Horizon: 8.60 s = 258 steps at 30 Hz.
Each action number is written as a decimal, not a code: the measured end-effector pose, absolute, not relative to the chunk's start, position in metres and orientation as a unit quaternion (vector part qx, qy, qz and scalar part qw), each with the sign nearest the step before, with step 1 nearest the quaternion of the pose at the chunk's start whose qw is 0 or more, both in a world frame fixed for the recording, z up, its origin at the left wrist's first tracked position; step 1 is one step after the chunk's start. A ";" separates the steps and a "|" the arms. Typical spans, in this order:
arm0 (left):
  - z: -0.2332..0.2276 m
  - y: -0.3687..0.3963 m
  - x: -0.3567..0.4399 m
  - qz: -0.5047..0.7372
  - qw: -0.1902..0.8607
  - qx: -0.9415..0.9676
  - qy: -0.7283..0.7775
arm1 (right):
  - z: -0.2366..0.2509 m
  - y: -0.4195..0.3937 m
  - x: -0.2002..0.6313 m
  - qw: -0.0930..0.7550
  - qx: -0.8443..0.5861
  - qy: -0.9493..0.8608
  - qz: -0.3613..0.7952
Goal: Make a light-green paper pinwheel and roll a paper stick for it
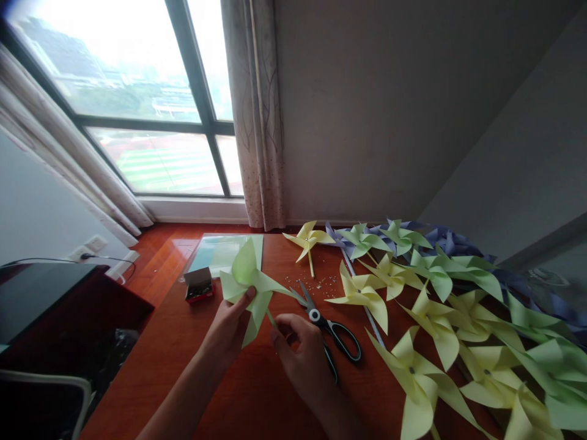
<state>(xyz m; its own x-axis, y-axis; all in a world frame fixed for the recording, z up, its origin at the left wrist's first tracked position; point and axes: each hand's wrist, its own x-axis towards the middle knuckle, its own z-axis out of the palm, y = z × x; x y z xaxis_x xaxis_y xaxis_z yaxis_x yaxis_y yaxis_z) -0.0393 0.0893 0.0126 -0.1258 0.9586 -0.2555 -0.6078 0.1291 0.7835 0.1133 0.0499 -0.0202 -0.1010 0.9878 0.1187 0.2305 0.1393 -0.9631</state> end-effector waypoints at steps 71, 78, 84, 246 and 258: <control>0.003 0.075 -0.013 0.311 0.657 0.549 0.413 | -0.015 0.019 0.150 0.517 -0.622 -0.573 0.129; -0.002 0.080 -0.013 0.247 0.660 0.594 0.389 | -0.012 0.017 0.148 0.512 -0.620 -0.578 0.142; -0.002 0.081 -0.015 0.227 0.668 0.608 0.363 | -0.010 0.018 0.149 0.515 -0.622 -0.574 0.134; -0.025 0.084 -0.019 0.348 0.345 0.704 0.514 | -0.020 0.075 0.139 0.177 -0.566 -0.793 0.141; -0.014 0.091 -0.027 0.244 0.166 0.777 0.556 | -0.024 0.064 0.132 0.163 -0.538 -0.805 0.189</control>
<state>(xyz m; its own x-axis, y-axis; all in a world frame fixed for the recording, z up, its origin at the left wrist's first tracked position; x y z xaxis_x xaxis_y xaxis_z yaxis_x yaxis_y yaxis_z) -0.0275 0.0909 -0.0142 0.2623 0.9453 0.1941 0.7827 -0.3261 0.5302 0.1324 0.0641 -0.0241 -0.3678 0.9280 0.0601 0.8046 0.3499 -0.4798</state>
